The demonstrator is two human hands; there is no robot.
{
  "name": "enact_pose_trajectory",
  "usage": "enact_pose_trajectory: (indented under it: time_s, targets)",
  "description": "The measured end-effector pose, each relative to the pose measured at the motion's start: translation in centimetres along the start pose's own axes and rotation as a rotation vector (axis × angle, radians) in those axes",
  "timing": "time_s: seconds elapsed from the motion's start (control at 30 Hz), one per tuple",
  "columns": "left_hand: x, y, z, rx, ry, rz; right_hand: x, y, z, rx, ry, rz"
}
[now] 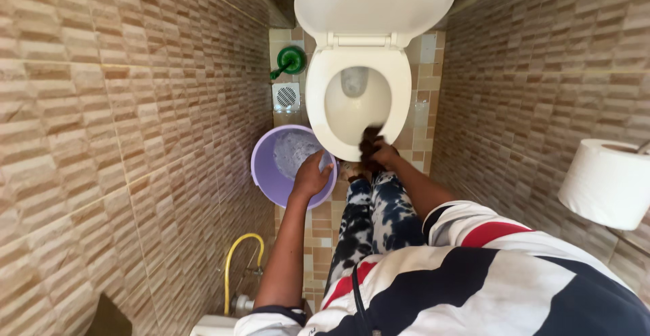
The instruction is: The person cleans a toilet by wiping the seat, lid, and exterior with a cloth, applying liquid cleaner from a bottle, and rinsing the cloth in a bucket of water.
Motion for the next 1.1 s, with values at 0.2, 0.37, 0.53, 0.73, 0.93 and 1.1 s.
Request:
enact_pose_trajectory:
  time_s: [0.2,0.37,0.53,0.73,0.93,1.1]
  targets:
    - [2.3,1.1,0.4,0.057,0.105,0.012,6.6,5.0,-0.3,0.101,-0.426,0.227]
    - [4.6,0.2,-0.8,0.200,0.193,-0.147,6.0,6.9,2.3,0.082,-0.392,0.397]
    - [7.4,0.4,1.2,0.087,0.238,-0.249,1.9,4.6,0.5,0.203,-0.381,-0.053]
    - [6.6,2.2,2.8,-0.061,0.251,-0.250,0.5,0.3,0.3,0.397,-1.057,-0.040]
    - [4.7,4.3,2.4,-0.121,0.194,-0.361,0.0,-0.1,0.9,0.335,-1.249,-0.054]
    - [4.3,5.9,2.8,-0.381,0.457,-0.456,-2.0,6.1,0.5,0.092,-0.648,-0.320]
Point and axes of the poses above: each hand's wrist, its own y-axis away from the middle knuckle, its own x-axis out of the palm, z = x × y, the point moved 3 cm from there along -y, towards the middle knuckle, and after that the axes turned 15 degrees about -y, right-handed, at the moved point
